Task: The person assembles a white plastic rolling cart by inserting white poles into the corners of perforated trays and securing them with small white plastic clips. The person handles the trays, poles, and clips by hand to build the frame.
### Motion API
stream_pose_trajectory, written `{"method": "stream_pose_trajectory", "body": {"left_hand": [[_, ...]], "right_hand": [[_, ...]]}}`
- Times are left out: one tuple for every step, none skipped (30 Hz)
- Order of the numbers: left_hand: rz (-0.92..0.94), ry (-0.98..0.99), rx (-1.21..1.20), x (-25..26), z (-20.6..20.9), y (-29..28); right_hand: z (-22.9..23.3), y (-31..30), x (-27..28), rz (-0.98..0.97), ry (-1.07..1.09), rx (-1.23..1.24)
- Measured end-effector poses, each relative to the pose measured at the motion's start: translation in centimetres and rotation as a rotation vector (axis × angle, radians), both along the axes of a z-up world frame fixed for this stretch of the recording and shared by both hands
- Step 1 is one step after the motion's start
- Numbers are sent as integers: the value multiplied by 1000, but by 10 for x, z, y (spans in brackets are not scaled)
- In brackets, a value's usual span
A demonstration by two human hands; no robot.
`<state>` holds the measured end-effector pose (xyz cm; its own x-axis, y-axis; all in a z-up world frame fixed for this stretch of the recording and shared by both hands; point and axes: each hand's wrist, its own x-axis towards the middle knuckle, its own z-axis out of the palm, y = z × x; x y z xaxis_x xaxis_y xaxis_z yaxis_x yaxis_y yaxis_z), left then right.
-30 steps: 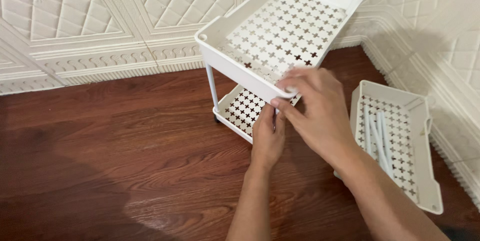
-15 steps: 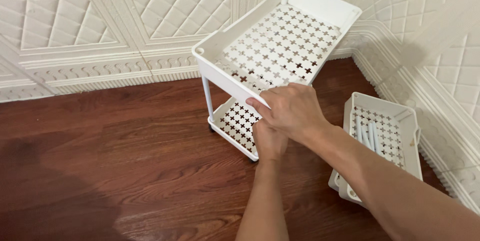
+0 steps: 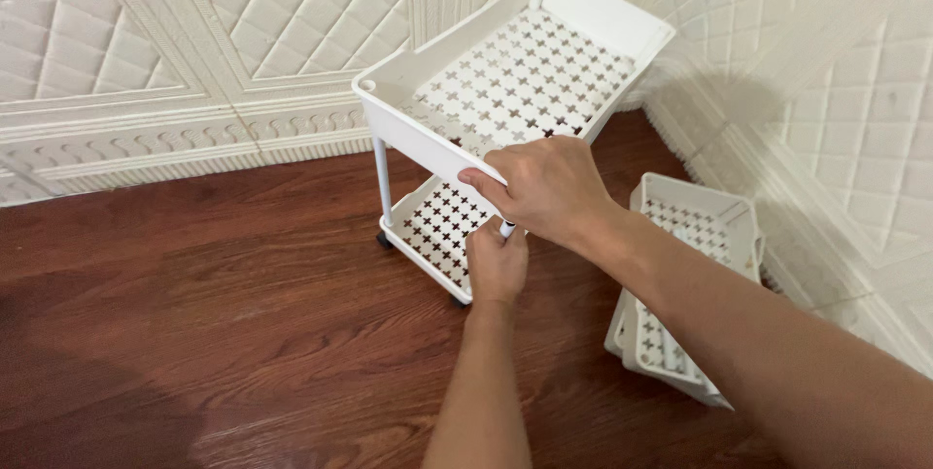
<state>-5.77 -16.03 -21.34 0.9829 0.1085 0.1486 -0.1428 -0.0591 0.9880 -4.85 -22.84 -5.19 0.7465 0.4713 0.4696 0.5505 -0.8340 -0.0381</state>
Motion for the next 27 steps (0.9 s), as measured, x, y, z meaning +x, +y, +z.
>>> {"method": "stream_pose_trajectory", "body": {"left_hand": [[44,-25,103,-2,0,5],[45,16,107,-5,0,8],[49,56,108,-6,3,9],[52,97,109,-9,6,10],[69,71,61,-14,10,10],[86,44,13,-20,14,9],[100,20,-37,-26,19,7],[79,67,-52,-31,24,5],[57,114,-61,-35,28,5],[36,160,-70,-38,33,6],[32,146,-62,-40,37,8],[28,133,-55,-42,41,10],[22,120,-51,-44,45,11],[27,23,-28,-45,47,13],[31,-74,-5,-46,50,15],[34,-171,18,-47,53,18],[23,-183,100,-47,57,22],[13,-196,182,-47,61,27],[1,-209,263,-47,67,33],[9,-246,335,-46,73,40],[14,-284,405,-45,81,47],[19,-322,476,-44,90,54],[-58,-189,502,-43,101,61],[-133,-55,526,-41,112,68],[-209,79,545,-40,125,73],[-208,100,529,-40,137,78],[-206,119,513,-40,149,83]], "right_hand": [[-8,3,-2,-5,-6,7],[-15,4,-3,-11,-12,14],[-21,4,-3,-13,-19,19],[-25,3,-2,29,-48,10],[-27,1,0,69,-76,-1],[-29,-1,2,110,-105,-11],[-28,-4,5,99,-32,-60],[-27,-6,8,88,40,-110],[-25,-7,11,75,112,-154],[-23,-10,12,120,112,-138],[-20,-14,13,167,109,-119],[-17,-18,14,213,105,-100],[-14,-23,15,234,132,-98],[-11,-30,16,255,158,-97],[-9,-37,17,278,185,-95],[-8,-44,17,253,178,-138],[-6,-51,17,228,167,-181],[-4,-57,16,202,157,-224],[-2,-62,15,126,213,-207],[0,-66,13,51,269,-189],[2,-70,9,-28,325,-172],[6,-73,5,-51,302,-151],[8,-72,1,-69,280,-127],[11,-69,-2,-86,259,-103],[14,-64,-6,-127,304,-143],[16,-56,-10,-169,349,-182],[16,-45,-14,-211,391,-222]]}}
